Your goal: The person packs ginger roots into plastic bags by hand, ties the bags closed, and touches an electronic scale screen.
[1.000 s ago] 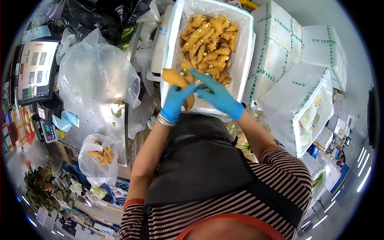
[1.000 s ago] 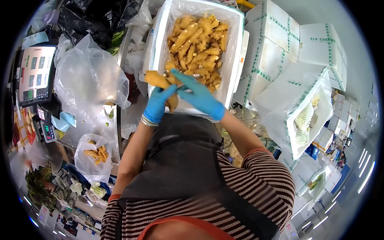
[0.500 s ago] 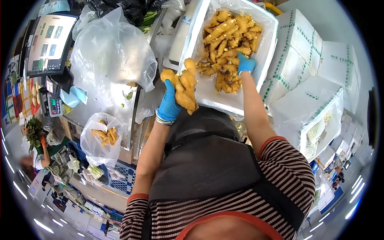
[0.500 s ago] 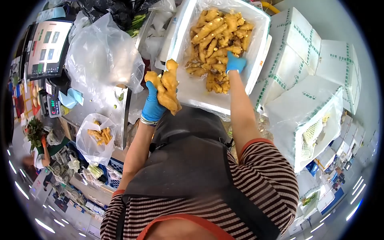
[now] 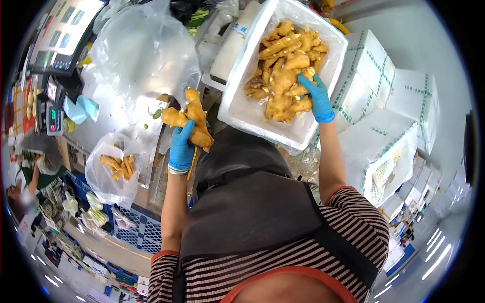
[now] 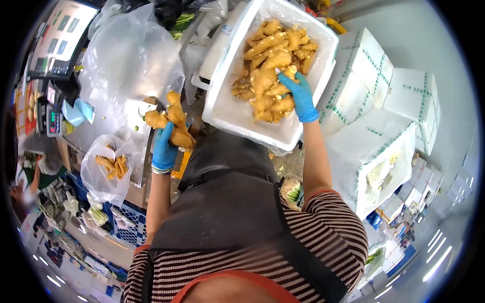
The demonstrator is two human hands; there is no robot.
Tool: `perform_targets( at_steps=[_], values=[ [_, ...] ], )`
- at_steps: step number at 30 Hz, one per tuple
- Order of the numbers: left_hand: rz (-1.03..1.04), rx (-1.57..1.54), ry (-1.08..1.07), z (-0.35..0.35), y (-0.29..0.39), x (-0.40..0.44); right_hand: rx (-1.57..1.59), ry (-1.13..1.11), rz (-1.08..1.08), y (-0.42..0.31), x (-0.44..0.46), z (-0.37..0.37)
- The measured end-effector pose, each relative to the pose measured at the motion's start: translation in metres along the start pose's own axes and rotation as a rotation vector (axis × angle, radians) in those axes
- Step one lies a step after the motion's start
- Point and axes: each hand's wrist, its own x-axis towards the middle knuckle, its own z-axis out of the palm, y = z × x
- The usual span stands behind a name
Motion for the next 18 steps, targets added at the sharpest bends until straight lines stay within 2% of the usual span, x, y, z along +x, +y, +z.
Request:
perform_targets(
  at_steps=[2,3,6,7,9,11,13,15,17,18],
  values=[
    [0.039,-0.029,0.029,-0.012,-0.004,-0.008,-0.028,-0.154,-0.039,-0.004,-0.009,0.040],
    [0.006,-0.075,-0.024,-0.015,-0.002,-0.013,-0.004,-0.249,-0.002,-0.004,-0.012,0.063],
    [0.120,0.021,-0.118,-0.025,-0.008,-0.020,0.170,-0.527,0.138,-0.002,-0.035,0.143],
    [0.140,0.095,-0.169,-0.027,-0.008,-0.023,0.153,-0.609,0.194,0.005,-0.040,0.164],
    [0.070,-0.100,-0.155,0.002,0.023,-0.058,-0.015,-0.735,0.162,0.005,-0.065,0.221],
    [0.184,-0.243,-0.030,-0.012,0.036,-0.096,-0.094,-0.886,0.193,0.002,-0.085,0.268],
    [0.258,-0.264,0.047,-0.035,0.036,-0.123,-0.357,-1.044,0.060,-0.009,-0.105,0.305],
    [0.321,-0.271,0.106,-0.058,0.041,-0.151,-0.394,-1.184,-0.040,-0.005,-0.126,0.338],
    [0.399,-0.209,0.159,-0.078,0.046,-0.174,-0.331,-1.319,0.096,-0.002,-0.136,0.361],
    [0.420,-0.143,0.180,-0.094,0.042,-0.182,-0.401,-1.382,0.140,0.004,-0.137,0.376]
  ],
)
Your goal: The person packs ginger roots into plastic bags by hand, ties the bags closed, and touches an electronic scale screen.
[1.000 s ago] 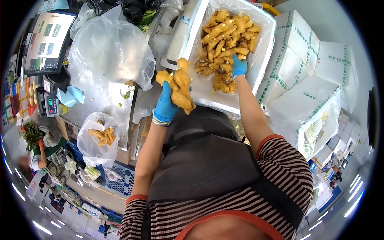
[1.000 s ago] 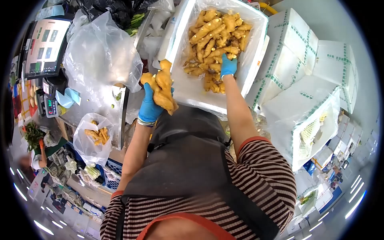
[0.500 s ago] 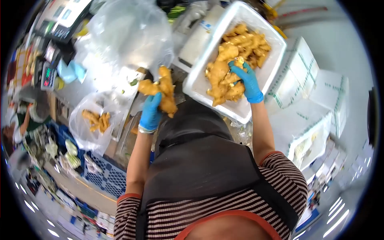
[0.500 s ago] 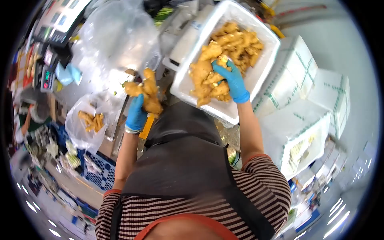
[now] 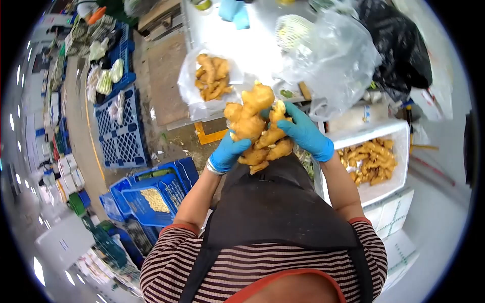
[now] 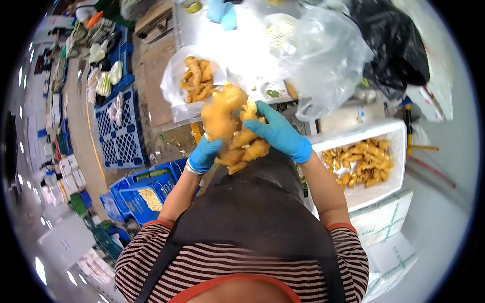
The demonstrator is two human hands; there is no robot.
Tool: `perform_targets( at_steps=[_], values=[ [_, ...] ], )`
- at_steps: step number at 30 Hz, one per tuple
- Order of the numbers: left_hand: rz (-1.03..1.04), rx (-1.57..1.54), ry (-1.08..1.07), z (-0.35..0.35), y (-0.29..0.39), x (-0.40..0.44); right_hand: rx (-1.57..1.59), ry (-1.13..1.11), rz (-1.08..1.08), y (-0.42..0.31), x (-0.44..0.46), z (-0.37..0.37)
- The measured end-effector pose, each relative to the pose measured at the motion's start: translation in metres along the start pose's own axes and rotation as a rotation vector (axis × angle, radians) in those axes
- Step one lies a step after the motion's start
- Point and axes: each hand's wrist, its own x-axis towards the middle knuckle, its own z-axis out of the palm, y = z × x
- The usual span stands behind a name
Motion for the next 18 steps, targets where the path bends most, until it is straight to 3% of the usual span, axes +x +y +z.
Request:
perform_targets(
  at_steps=[4,8,11,14,17,18],
  values=[
    [0.013,0.100,-0.012,-0.039,0.009,-0.017,-0.060,-0.101,0.100,0.022,0.043,0.020],
    [-0.113,0.089,-0.002,-0.055,-0.011,-0.013,-0.263,0.032,0.118,0.053,0.041,0.014],
    [-0.165,0.000,-0.060,-0.059,-0.036,-0.001,-0.354,0.244,0.092,0.072,0.021,0.013],
    [-0.075,-0.033,-0.090,-0.054,-0.040,0.011,-0.199,0.517,0.090,0.084,0.005,0.019],
    [-0.107,-0.072,-0.102,-0.053,-0.045,0.016,-0.430,0.826,-0.173,0.098,0.004,0.013],
    [-0.140,-0.083,-0.092,-0.058,-0.054,0.019,-0.545,0.960,-0.169,0.091,0.012,0.007]
  ],
)
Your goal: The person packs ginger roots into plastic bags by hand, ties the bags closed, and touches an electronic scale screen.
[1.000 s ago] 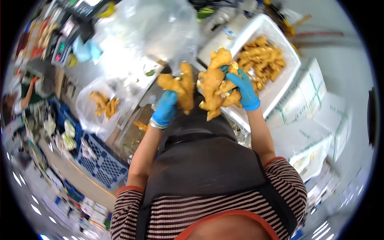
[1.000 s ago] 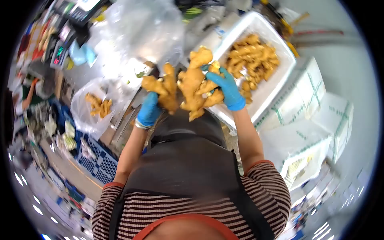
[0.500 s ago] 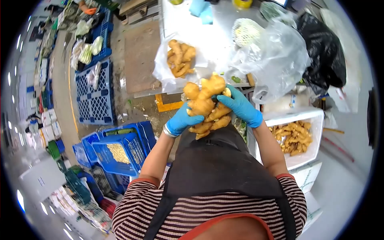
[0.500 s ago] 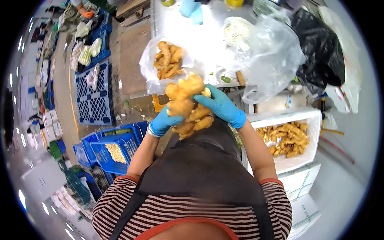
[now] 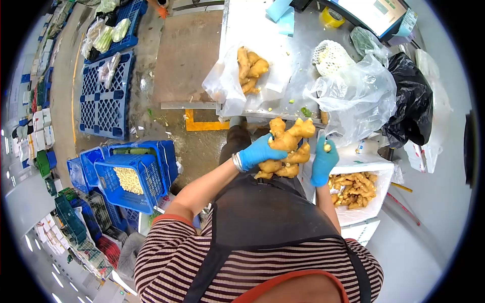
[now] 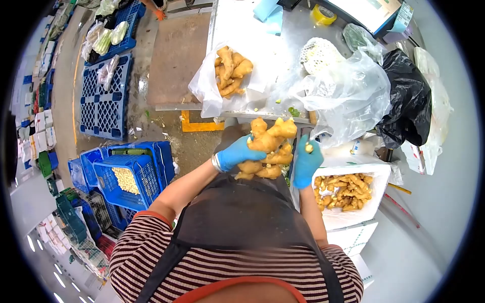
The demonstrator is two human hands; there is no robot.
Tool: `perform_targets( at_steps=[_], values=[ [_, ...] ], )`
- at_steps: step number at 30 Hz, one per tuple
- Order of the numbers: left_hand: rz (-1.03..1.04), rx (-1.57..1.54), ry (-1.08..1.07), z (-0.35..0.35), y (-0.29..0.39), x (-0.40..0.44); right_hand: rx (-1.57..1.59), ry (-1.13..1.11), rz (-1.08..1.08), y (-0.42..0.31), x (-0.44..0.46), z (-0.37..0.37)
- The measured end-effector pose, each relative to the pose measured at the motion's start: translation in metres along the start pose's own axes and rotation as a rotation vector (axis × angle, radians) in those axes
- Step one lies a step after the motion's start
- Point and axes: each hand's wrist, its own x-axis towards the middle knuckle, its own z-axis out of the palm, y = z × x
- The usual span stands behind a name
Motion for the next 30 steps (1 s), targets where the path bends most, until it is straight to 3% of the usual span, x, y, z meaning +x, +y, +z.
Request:
perform_targets(
  at_steps=[3,4,7,8,10,12,14,15,17,20,21,23,26,28,30],
  values=[
    [0.021,-0.101,0.119,0.004,0.006,-0.011,-0.361,-0.195,-0.042,0.031,0.028,-0.014],
    [0.045,-0.107,0.169,0.002,0.005,-0.015,-0.751,-0.463,-0.050,0.054,0.036,-0.026],
    [0.211,-0.328,0.397,0.009,0.014,-0.020,-0.687,-0.595,-0.497,0.072,0.044,-0.029],
    [0.231,-0.548,0.358,0.005,0.014,-0.015,-0.660,-0.577,-0.371,0.050,0.052,-0.010],
    [0.294,-0.831,0.287,-0.020,0.004,0.004,-0.478,-0.436,-0.442,-0.002,0.068,0.044],
    [0.374,-0.838,0.454,-0.026,0.024,0.017,-0.575,-0.394,-0.601,-0.027,0.083,0.101],
    [0.458,-0.816,0.535,-0.042,0.042,0.031,-0.773,-0.491,-0.557,-0.037,0.095,0.152],
    [0.470,-0.852,0.553,-0.053,0.049,0.040,-0.721,-0.437,-0.634,-0.007,0.107,0.180],
    [0.524,-0.941,0.493,-0.063,0.075,0.052,-0.451,-0.585,-0.383,-0.013,0.125,0.194],
    [0.631,-0.987,0.449,-0.083,0.093,0.077,0.899,-0.776,-0.022,-0.071,0.125,0.151],
    [0.643,-0.993,0.469,-0.090,0.097,0.086,0.975,-0.771,0.066,-0.101,0.114,0.132],
    [0.637,-1.073,0.438,-0.099,0.102,0.100,1.058,-0.849,0.118,-0.081,0.117,0.127],
    [0.597,-1.129,0.370,-0.110,0.116,0.092,0.594,-0.800,0.143,-0.076,0.113,0.129],
    [0.649,-1.121,0.268,-0.125,0.119,0.088,0.333,-0.887,0.171,-0.098,0.101,0.125],
    [0.683,-1.044,0.306,-0.137,0.112,0.099,0.107,-0.991,0.179,-0.095,0.104,0.130]
  ],
)
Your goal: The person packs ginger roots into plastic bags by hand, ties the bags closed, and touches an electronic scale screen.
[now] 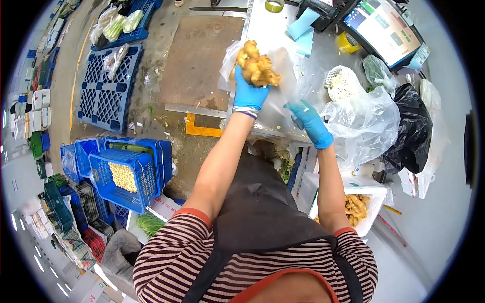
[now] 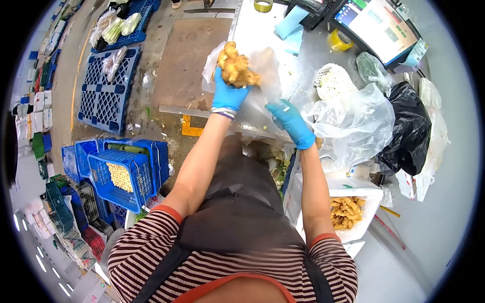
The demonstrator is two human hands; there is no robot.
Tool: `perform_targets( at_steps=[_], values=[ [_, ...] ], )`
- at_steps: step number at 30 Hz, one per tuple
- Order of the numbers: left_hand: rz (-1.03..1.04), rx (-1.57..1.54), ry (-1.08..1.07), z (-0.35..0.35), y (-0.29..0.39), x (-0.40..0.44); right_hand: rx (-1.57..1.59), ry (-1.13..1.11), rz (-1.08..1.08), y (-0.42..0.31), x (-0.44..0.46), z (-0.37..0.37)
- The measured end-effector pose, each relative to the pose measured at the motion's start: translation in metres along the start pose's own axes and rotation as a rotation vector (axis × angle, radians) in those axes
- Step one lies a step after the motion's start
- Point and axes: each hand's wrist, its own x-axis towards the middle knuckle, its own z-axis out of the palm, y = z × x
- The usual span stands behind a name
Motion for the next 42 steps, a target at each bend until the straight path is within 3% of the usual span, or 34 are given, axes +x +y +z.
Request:
perform_targets(
  at_steps=[3,4,5,6,8,10,13,14,16,17,19,22,25,26,32,35,40,42],
  values=[
    [0.020,0.039,0.049,-0.006,-0.022,0.014,0.043,0.123,-0.179,-0.002,0.017,-0.008],
    [-0.035,0.086,0.113,-0.010,-0.028,0.018,0.372,0.361,-0.232,-0.014,0.030,-0.005],
    [-0.094,0.136,0.175,-0.013,-0.032,0.022,0.384,0.238,-0.416,-0.037,0.025,-0.013],
    [-0.102,0.068,0.167,-0.021,-0.037,0.028,0.497,0.235,-0.419,-0.039,0.036,-0.017],
    [0.063,0.541,0.062,-0.037,-0.045,0.028,0.607,0.301,-0.412,-0.040,0.048,-0.019],
    [-0.073,0.471,0.237,0.014,-0.035,0.007,0.554,0.296,-0.431,-0.046,0.044,-0.013],
    [-0.177,0.969,0.080,0.030,-0.006,-0.026,0.728,0.159,-0.444,-0.032,0.042,-0.027],
    [0.015,1.072,0.030,0.030,0.002,-0.040,0.717,0.263,-0.374,-0.039,0.036,-0.022],
    [0.442,1.167,0.173,0.009,0.018,-0.047,0.688,0.219,-0.373,-0.040,0.033,-0.023],
    [0.713,1.344,0.290,-0.001,0.025,-0.043,0.673,0.196,-0.371,-0.041,0.031,-0.022],
    [1.019,1.865,0.450,0.021,0.034,-0.037,0.643,0.152,-0.382,-0.045,0.031,-0.013],
    [0.999,2.126,0.133,-0.004,0.055,0.010,0.621,0.131,-0.384,-0.050,0.038,-0.002],
    [0.676,1.434,0.228,-0.006,0.084,0.036,0.694,0.064,-0.308,-0.047,0.043,-0.028],
    [0.586,1.067,0.212,0.011,0.090,0.031,0.718,0.140,-0.259,-0.053,0.042,-0.035],
    [0.604,1.099,0.220,0.106,0.127,-0.012,0.661,0.141,-0.316,-0.093,0.042,-0.015],
    [0.510,0.994,-0.047,0.150,0.157,-0.041,0.619,0.077,-0.399,-0.135,0.032,0.000],
    [0.651,0.937,-0.166,0.207,0.209,-0.121,0.464,0.019,-0.641,-0.206,0.006,0.041],
    [0.647,0.923,-0.164,0.212,0.236,-0.135,0.582,-0.136,-0.445,-0.222,0.033,0.051]
  ],
)
